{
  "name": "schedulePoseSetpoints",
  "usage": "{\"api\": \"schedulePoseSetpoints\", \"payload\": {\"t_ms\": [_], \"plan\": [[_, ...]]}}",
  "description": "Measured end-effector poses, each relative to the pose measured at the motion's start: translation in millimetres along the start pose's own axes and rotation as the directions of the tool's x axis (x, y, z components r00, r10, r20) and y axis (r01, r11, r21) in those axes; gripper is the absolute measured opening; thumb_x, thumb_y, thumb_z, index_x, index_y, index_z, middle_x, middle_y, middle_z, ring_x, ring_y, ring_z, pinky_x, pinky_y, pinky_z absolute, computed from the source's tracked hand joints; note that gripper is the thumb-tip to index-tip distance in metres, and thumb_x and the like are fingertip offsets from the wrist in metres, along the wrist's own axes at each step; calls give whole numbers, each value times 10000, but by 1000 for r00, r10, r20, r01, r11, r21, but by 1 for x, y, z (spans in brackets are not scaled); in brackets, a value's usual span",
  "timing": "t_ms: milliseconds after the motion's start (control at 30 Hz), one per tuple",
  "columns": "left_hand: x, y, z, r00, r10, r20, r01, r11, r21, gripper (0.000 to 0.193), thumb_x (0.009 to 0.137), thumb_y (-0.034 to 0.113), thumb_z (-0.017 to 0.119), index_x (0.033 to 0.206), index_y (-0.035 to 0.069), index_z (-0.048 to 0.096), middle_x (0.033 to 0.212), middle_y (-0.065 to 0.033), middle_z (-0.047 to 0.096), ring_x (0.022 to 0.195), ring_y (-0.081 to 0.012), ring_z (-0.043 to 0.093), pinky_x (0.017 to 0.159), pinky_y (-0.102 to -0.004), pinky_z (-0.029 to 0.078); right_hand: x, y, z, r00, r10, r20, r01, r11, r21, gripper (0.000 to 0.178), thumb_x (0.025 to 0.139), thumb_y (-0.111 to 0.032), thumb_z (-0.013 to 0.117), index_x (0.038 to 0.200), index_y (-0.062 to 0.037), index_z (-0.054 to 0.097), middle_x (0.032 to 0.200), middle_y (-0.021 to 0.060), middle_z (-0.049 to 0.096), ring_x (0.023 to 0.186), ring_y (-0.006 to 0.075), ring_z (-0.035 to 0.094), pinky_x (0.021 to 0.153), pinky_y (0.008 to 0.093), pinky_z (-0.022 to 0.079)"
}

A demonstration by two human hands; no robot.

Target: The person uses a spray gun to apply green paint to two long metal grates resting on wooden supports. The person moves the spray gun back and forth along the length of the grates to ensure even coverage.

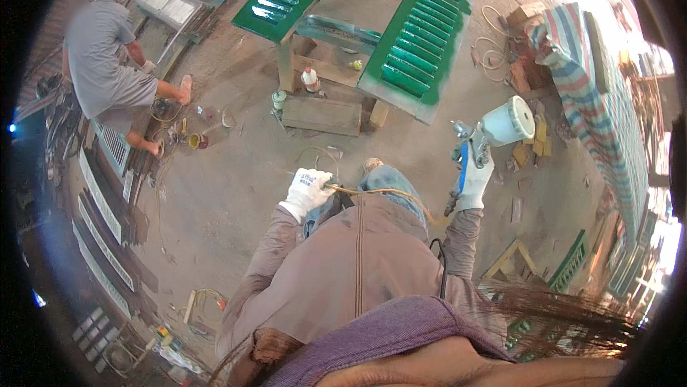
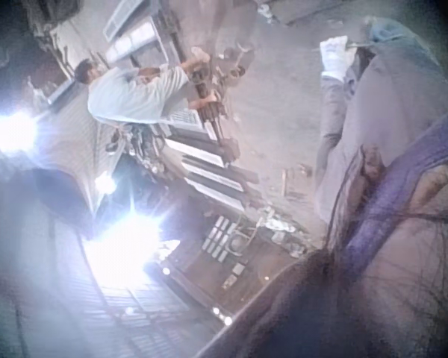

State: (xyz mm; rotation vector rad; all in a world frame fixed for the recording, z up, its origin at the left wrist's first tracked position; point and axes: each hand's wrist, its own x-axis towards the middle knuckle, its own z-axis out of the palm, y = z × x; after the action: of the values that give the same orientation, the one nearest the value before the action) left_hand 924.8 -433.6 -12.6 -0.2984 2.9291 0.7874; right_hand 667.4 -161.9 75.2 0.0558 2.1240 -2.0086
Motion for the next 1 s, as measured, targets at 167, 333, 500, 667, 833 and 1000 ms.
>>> {"api": "schedulePoseSetpoints", "payload": {"t_ms": [167,333,500,667,833,1000], "plan": [[-21,-59,-21,994,75,81,-73,997,-21,162,792,295,671,900,177,698,800,-80,700,789,-286,662,738,-412,451,-48,13,64,998,-5,-64,3,1000,-24,317,899,-118,673,1200,-34,620,883,9,651,683,92,615,560,235,479],[-29,-89,-25,929,126,347,-154,987,53,170,799,308,667,902,176,697,807,-98,703,805,-286,666,761,-407,448,-50,24,109,1000,24,-4,-23,997,72,259,883,-139,695,1110,-31,633,816,33,670,654,102,636,538,230,481],[-31,-92,-22,901,217,376,-237,971,9,180,804,319,667,897,167,694,808,-107,702,827,-283,672,769,-404,450,-74,20,84,977,-58,-206,61,998,5,350,915,-51,632,1264,-55,618,970,-11,659,684,41,559,576,205,456],[-30,-88,-18,879,246,409,-246,968,-53,154,814,303,663,894,175,694,814,-92,701,828,-279,671,765,-404,450,-100,0,59,904,-197,-380,94,958,-271,394,928,-33,604,1321,-33,578,1133,15,671,831,39,591,654,199,478],[-33,-89,-21,901,324,288,-308,946,-100,182,795,288,660,871,125,691,782,-111,694,779,-320,667,707,-426,492,-106,12,71,909,-254,-331,151,940,-306,408,918,-18,602,1323,3,564,1194,56,665,1024,91,612,890,254,480],[-36,-97,-23,905,306,296,-325,946,16,215,794,311,667,901,126,692,801,-109,699,796,-314,666,741,-414,483,-104,21,102,980,-138,-143,118,983,-138,354,897,-77,664,1234,10,602,1016,51,682,816,93,635,697,235,516]]}}
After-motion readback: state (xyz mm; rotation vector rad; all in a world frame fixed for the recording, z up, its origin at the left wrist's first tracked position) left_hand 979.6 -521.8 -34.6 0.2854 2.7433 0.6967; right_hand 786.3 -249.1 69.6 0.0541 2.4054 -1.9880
